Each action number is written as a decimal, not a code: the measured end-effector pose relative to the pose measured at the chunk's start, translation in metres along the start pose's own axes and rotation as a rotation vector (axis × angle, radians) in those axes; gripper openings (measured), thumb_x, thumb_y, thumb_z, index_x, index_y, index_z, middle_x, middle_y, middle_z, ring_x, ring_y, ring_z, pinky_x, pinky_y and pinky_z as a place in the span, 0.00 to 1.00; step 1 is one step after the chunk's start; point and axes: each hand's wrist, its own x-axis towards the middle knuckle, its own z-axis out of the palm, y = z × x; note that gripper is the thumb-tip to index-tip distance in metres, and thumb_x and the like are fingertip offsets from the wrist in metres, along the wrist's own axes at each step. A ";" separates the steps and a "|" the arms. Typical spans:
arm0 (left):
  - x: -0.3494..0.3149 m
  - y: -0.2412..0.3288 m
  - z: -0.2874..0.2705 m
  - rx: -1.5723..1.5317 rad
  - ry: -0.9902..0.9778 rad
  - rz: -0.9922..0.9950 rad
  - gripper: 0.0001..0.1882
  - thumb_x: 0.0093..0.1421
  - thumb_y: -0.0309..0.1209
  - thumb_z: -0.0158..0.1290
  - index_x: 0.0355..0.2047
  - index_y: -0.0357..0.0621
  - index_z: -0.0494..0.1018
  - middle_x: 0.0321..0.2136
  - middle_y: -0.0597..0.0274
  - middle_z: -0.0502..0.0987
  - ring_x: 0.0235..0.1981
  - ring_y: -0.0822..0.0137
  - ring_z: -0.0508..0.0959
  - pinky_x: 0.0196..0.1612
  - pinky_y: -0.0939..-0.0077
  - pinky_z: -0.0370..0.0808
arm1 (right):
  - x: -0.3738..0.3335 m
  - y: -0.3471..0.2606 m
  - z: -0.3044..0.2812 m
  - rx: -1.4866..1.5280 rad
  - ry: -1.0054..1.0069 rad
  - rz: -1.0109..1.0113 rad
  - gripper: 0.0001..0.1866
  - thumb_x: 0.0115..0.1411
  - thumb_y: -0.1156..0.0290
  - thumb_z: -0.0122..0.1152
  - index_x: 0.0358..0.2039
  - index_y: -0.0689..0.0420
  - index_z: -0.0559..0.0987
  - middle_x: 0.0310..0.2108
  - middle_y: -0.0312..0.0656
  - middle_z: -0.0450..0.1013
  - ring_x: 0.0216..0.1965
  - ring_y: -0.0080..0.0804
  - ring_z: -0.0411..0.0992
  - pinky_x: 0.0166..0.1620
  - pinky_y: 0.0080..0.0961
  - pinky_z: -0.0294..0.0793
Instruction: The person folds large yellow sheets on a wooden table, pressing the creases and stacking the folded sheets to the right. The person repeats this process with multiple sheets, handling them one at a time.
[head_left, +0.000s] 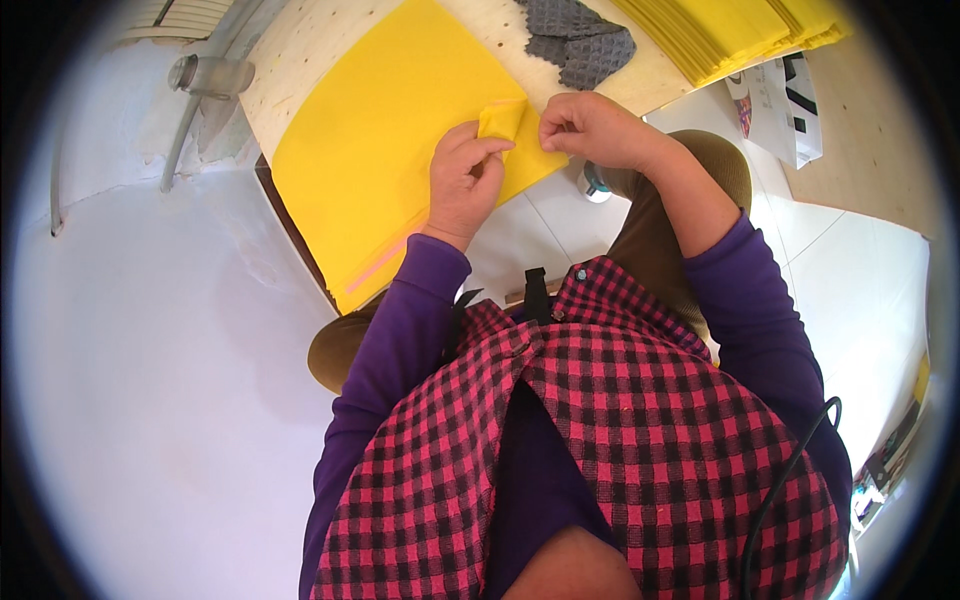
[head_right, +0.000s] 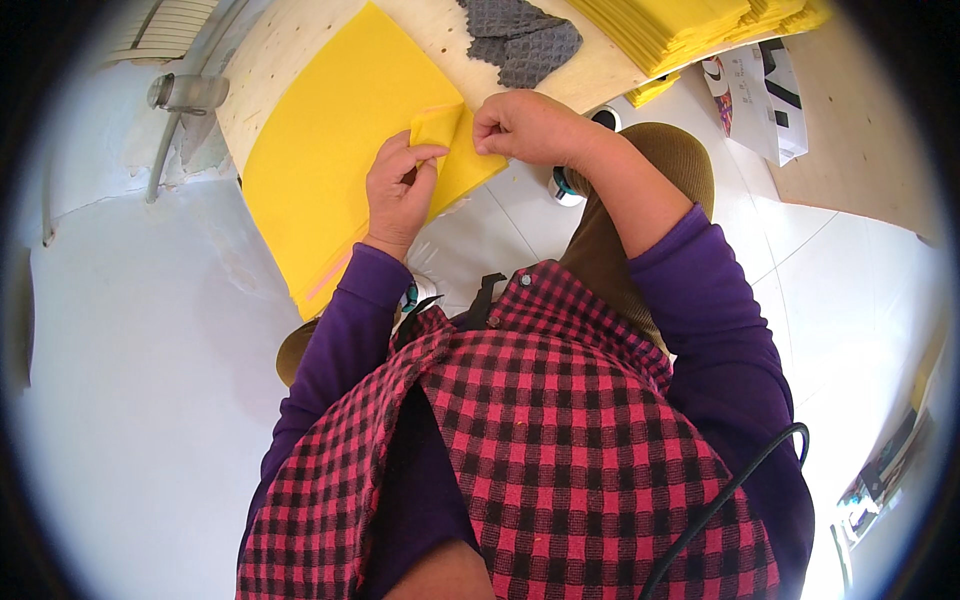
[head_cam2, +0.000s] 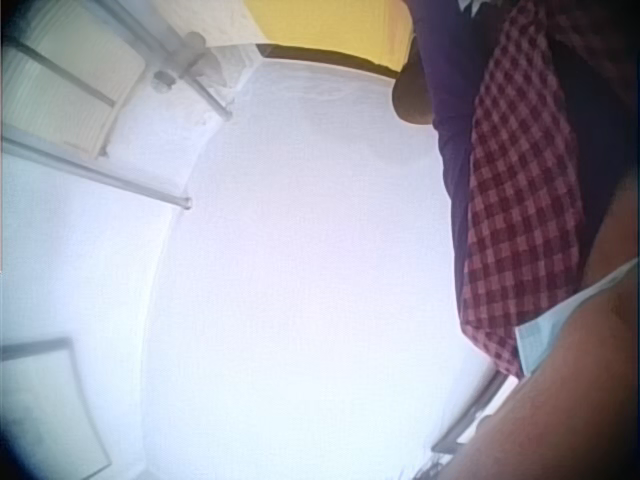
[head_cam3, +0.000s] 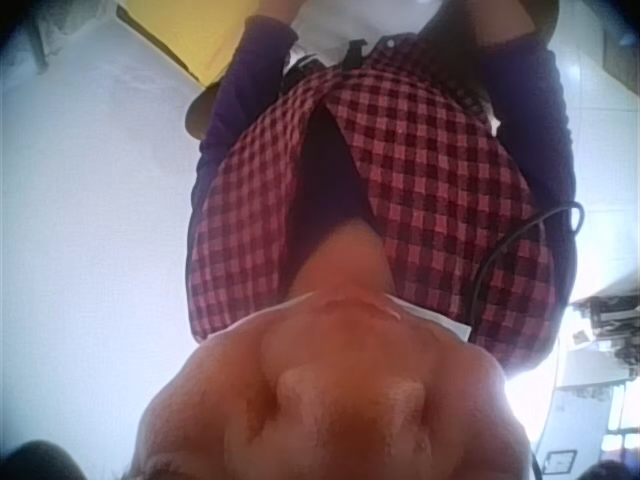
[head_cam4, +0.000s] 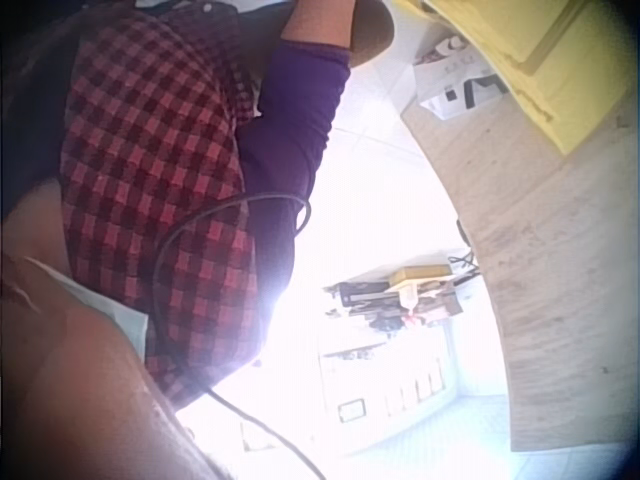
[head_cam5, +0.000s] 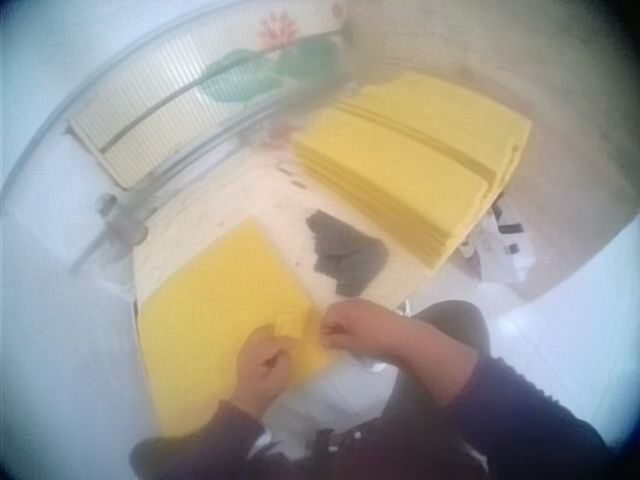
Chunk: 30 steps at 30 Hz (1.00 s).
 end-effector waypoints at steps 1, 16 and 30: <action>0.000 0.000 0.002 -0.011 0.012 0.011 0.11 0.48 0.15 0.51 0.29 0.42 0.77 0.26 0.55 0.74 0.26 0.58 0.73 0.28 0.72 0.68 | -0.001 -0.001 -0.001 0.003 0.005 -0.011 0.06 0.52 0.72 0.63 0.28 0.60 0.78 0.26 0.40 0.74 0.29 0.30 0.72 0.34 0.26 0.71; 0.001 -0.003 0.001 0.011 0.035 -0.009 0.12 0.49 0.14 0.48 0.30 0.42 0.77 0.23 0.57 0.72 0.28 0.57 0.72 0.32 0.71 0.68 | 0.021 0.014 -0.045 -0.611 0.428 0.132 0.08 0.56 0.66 0.61 0.36 0.51 0.79 0.35 0.37 0.71 0.42 0.39 0.72 0.43 0.34 0.72; -0.001 -0.006 0.001 -0.007 0.078 -0.027 0.13 0.51 0.14 0.48 0.31 0.42 0.78 0.25 0.56 0.73 0.30 0.57 0.73 0.33 0.72 0.69 | 0.026 0.008 -0.037 -0.131 0.381 -0.040 0.08 0.55 0.64 0.63 0.31 0.53 0.80 0.31 0.36 0.72 0.34 0.32 0.71 0.36 0.28 0.70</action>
